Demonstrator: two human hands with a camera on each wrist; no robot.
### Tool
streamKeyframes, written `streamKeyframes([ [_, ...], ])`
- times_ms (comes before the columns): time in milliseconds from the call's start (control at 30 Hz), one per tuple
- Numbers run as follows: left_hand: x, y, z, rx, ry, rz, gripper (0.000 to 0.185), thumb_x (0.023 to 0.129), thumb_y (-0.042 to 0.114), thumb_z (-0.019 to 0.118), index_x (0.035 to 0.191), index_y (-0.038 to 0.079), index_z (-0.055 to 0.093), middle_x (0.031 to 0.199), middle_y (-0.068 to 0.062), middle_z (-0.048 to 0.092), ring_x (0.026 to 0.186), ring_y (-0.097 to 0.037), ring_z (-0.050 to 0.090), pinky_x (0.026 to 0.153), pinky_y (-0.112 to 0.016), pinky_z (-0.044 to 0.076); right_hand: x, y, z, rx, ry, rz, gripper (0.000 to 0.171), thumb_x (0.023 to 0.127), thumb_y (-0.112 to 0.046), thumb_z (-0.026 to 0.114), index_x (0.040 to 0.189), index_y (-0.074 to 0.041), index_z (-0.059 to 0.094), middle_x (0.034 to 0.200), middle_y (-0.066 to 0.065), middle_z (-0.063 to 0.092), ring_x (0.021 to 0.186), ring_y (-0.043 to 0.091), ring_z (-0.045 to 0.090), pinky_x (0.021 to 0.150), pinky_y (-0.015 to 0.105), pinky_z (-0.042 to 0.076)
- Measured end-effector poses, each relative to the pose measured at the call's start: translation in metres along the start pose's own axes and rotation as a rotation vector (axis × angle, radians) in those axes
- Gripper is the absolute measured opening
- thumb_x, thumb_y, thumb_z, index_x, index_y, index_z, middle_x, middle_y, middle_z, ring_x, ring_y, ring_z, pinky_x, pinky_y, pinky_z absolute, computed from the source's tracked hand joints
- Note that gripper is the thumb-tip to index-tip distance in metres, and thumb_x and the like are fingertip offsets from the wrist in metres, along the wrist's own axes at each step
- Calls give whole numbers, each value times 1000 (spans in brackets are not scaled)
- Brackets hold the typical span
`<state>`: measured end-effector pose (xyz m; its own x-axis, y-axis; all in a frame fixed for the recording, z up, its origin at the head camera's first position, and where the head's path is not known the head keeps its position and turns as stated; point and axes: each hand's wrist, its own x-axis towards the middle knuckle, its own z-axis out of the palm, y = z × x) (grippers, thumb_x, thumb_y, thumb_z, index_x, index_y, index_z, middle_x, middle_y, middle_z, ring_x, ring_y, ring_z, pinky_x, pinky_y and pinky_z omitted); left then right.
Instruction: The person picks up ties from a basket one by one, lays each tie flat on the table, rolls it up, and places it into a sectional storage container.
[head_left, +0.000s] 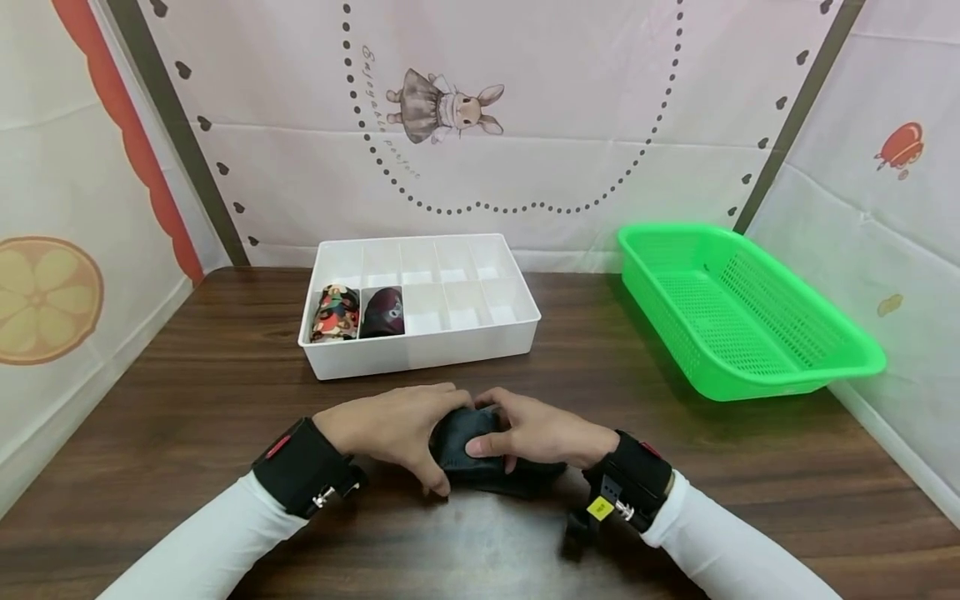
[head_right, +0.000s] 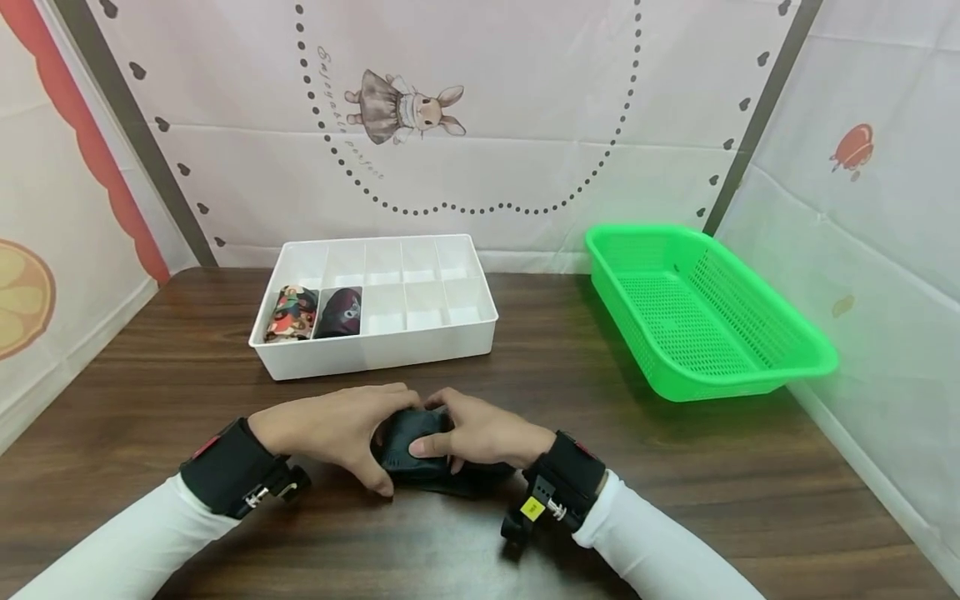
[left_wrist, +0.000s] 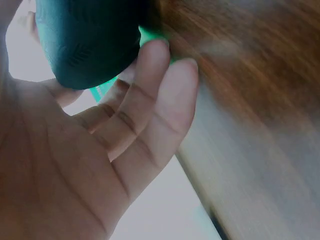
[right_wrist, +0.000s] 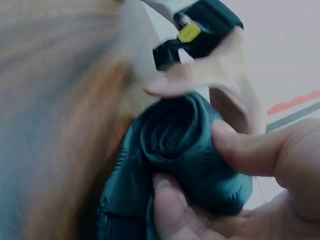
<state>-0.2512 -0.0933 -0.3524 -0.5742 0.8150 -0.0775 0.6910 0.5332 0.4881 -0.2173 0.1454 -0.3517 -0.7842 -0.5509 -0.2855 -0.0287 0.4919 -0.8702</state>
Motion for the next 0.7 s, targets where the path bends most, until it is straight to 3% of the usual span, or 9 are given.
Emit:
streamKeyframes([
  [167, 5, 3, 5, 34, 16, 30, 63, 71, 25, 91, 127, 11, 65, 113, 3, 62, 101, -19, 60, 87, -37, 52, 2, -8, 0, -176, 139, -24, 79, 99, -40, 76, 156, -1, 38, 91, 10, 69, 68, 25, 67, 68, 38, 55],
  [267, 6, 4, 7, 58, 12, 19, 68, 70, 22, 89, 131, 6, 65, 119, -3, 65, 108, -25, 62, 94, -41, 52, 2, -16, 8, -303, 241, -38, 89, 98, -54, 72, 158, 0, 36, 95, 11, 72, 79, 21, 71, 74, 38, 55],
  [333, 5, 4, 7, 59, 10, 12, 67, 69, 22, 89, 130, 6, 66, 118, -2, 66, 108, -24, 62, 94, -42, 51, 1, -20, 13, -327, 253, -33, 93, 98, -58, 70, 159, 1, 34, 93, 12, 72, 82, 20, 71, 76, 39, 55],
  [400, 5, 4, 7, 41, 5, 9, 60, 69, 21, 89, 124, 12, 67, 109, 3, 62, 99, -20, 59, 88, -38, 51, 0, -21, 17, -322, 242, -26, 94, 98, -58, 70, 159, 3, 33, 90, 10, 73, 79, 18, 70, 73, 38, 56],
  [467, 4, 3, 6, 11, 2, 10, 55, 70, 22, 91, 120, 16, 68, 103, 6, 57, 92, -16, 56, 82, -35, 50, -2, -19, 18, -277, 212, -9, 92, 98, -52, 73, 159, 4, 32, 79, 9, 69, 65, 21, 68, 65, 37, 55],
  [567, 2, 3, 5, -11, -3, 16, 59, 72, 28, 94, 123, 17, 67, 102, 7, 54, 89, -14, 54, 78, -32, 49, -6, -13, 15, -173, 170, 4, 82, 99, -40, 76, 157, 2, 36, 75, 9, 67, 55, 24, 64, 57, 37, 55],
  [700, 2, 2, 4, -43, 10, 35, 71, 72, 38, 96, 130, 17, 62, 107, 6, 55, 93, -14, 55, 80, -32, 50, -11, 0, 12, -26, 152, -32, 61, 102, -22, 75, 150, 2, 46, 79, 12, 66, 61, 24, 67, 61, 38, 58],
])
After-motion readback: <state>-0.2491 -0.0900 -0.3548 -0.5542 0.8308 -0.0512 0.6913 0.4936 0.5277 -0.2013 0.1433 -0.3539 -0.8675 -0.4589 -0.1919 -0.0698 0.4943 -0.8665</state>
